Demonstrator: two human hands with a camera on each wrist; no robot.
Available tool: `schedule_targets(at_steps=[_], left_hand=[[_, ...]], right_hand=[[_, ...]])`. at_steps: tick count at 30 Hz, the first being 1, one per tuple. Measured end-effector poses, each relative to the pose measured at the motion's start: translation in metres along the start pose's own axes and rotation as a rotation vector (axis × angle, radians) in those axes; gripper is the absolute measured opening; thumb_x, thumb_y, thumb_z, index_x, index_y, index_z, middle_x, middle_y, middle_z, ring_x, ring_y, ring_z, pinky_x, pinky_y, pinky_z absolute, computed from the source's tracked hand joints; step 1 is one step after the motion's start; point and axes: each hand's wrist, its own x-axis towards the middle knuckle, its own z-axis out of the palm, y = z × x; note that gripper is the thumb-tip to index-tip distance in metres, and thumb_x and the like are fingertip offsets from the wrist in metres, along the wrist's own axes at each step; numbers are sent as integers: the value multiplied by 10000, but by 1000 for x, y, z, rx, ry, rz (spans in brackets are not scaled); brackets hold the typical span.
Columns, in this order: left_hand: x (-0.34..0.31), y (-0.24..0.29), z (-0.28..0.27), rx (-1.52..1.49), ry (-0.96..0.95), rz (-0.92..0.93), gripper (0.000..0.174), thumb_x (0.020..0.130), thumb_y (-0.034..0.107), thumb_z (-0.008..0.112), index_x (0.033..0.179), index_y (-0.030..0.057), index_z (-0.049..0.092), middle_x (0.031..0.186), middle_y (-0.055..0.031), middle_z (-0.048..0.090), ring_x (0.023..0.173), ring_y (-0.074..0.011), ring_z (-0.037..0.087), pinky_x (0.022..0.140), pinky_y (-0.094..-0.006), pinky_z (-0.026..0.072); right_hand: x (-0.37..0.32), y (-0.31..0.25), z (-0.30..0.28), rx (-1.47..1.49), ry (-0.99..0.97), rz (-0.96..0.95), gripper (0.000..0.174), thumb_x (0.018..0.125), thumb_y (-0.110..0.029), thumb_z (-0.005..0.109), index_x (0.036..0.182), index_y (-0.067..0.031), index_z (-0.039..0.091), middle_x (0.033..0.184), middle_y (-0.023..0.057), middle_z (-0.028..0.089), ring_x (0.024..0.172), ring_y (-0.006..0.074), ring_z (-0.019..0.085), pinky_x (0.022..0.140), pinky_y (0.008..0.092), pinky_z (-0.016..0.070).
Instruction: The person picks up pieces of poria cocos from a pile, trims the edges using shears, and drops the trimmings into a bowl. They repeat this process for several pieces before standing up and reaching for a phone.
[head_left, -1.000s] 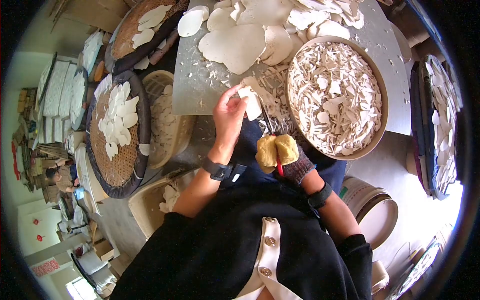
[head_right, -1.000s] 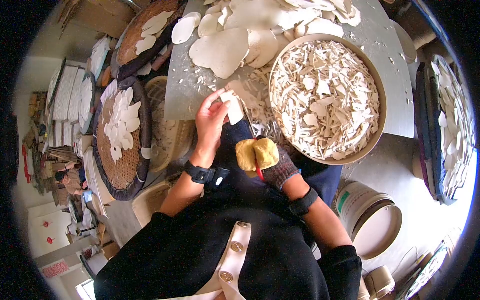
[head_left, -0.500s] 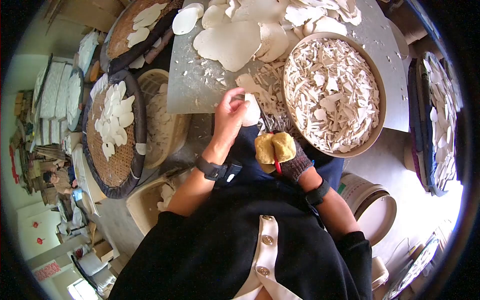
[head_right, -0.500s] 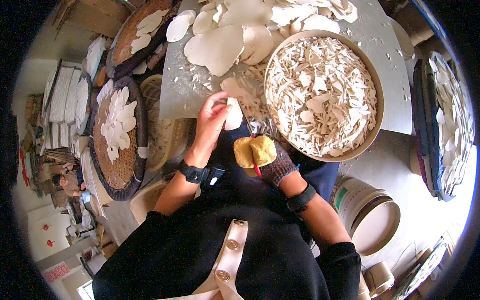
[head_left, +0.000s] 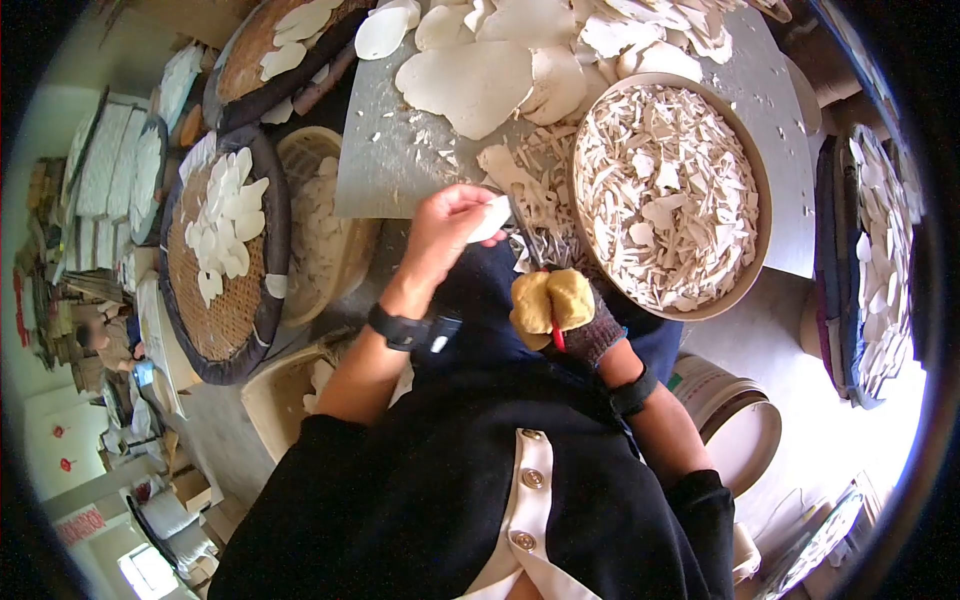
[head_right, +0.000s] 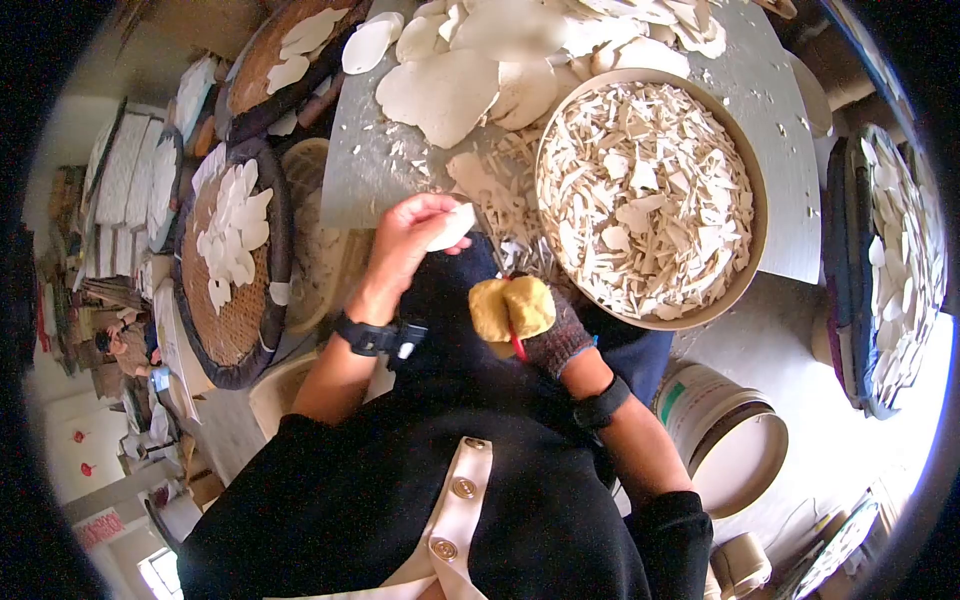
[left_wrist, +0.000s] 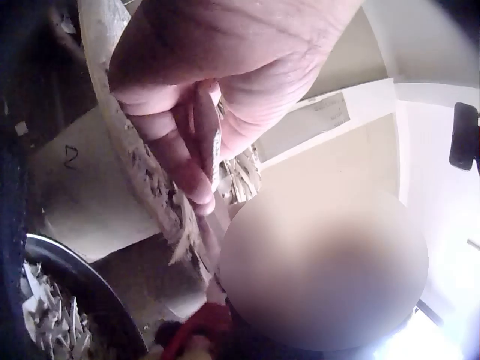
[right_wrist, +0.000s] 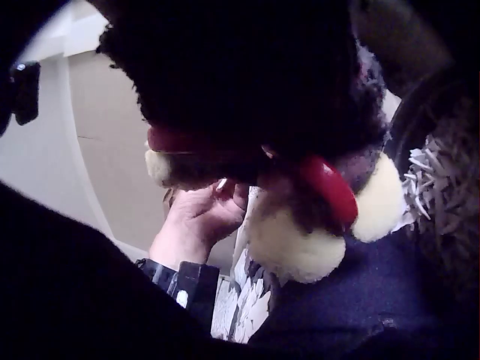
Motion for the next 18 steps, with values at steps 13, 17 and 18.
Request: schedule_targets(at_steps=[13,17,18], left_hand=[[14,52,-30,858,90,478,234,808,12,537,1025,32,622,1036,-89,627,1024,-176,560,897,-279,407],[39,16,4,1223,-37,746,330,717,-58,518,1017,48,607,1139,-101,570,1109,-273,500,958,-349,388],[42,14,7,1286,-16,787,305,718,-51,528,993,48,615,1135,-99,570,1089,-275,510,939,-349,402]], right_hand=[[7,-89,4,-219,-169,7,237,749,-176,579,961,-70,580,778,154,615,769,302,618,653,340,481],[2,-88,7,-340,-172,9,268,732,-162,585,980,-64,562,772,158,603,754,324,606,644,356,476],[1,-87,7,-334,-161,25,276,728,-166,590,981,-61,559,774,158,602,754,326,605,644,358,475]])
